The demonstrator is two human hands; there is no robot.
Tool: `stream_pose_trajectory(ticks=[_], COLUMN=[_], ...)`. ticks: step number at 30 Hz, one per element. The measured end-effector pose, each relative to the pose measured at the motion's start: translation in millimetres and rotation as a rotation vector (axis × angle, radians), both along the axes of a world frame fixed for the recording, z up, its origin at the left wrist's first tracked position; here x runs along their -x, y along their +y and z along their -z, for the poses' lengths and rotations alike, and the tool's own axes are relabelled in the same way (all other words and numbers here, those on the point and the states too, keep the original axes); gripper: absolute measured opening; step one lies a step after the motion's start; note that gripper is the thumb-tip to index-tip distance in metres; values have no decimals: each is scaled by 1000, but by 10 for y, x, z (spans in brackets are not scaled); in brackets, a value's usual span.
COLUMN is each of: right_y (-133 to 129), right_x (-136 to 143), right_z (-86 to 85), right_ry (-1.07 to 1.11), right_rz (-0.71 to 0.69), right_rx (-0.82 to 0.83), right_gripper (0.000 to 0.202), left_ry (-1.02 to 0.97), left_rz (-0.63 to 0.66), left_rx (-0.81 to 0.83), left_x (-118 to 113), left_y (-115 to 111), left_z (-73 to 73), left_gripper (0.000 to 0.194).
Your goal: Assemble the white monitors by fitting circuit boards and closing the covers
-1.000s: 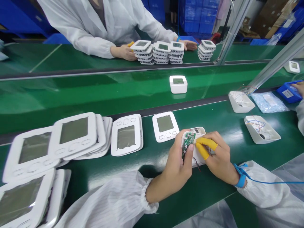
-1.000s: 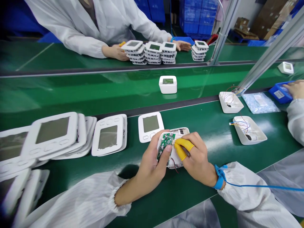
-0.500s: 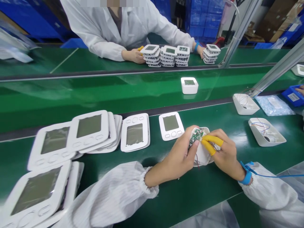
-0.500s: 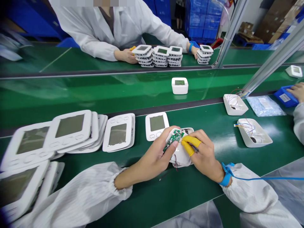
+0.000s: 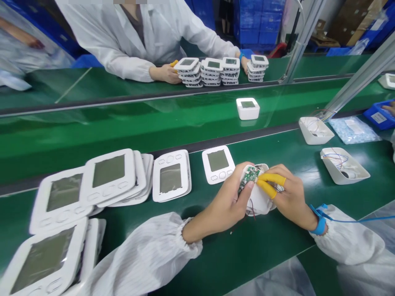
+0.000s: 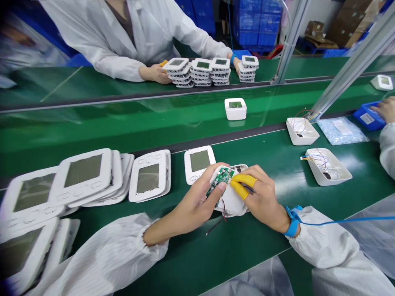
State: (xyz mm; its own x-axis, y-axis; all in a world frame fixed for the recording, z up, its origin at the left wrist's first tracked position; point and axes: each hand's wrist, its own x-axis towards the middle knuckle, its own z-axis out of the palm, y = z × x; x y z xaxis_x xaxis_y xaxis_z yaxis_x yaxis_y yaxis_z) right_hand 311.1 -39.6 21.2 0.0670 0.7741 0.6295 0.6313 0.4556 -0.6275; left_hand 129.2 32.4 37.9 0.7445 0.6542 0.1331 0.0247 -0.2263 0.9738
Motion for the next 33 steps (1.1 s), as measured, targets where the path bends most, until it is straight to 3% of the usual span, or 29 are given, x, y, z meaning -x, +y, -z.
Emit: stream_pose_trajectory(ticks=[4, 9, 12, 15, 16, 18, 20, 22, 26, 30, 33], right_y=[-36, 64, 59, -169, -280, -490, -622, -650, -559, -555, -587], right_x=[35, 34, -55, -71, -38, 84, 247, 397, 515, 458, 409], right_z=[68, 157, 64, -114, -161, -196, -148, -45, 161, 271, 275], right_ry=[39, 14, -80, -142, -154, -183, -266, -465, -774, -772, -619], right_rz=[14, 91, 161, 230, 209, 37, -174, -300, -353, -351, -327], right_rx=[25, 15, -26, -135, -164, -128, 25, 162, 261, 318, 301], right_gripper=[16, 16, 16, 24, 25, 26, 27, 26, 24, 21, 18], left_ry=[32, 34, 34, 33, 27, 14, 6, 6, 2, 3, -7], left_rz=[-17, -96, -127, -153, -172, -206, -221, -221, -215, -185, -185], left_rx=[11, 91, 94, 78, 80, 103, 147, 195, 261, 271, 214], left_x=[8, -67, -94, -76, -65, -44, -32, -28, -23, -5, 4], left_y=[2, 103, 217, 313, 338, 377, 401, 409, 401, 415, 438], left_z=[5, 123, 184, 178, 164, 129, 100, 83, 67, 59, 64], left_gripper=[30, 38, 44, 41, 39, 37, 37, 38, 40, 43, 42])
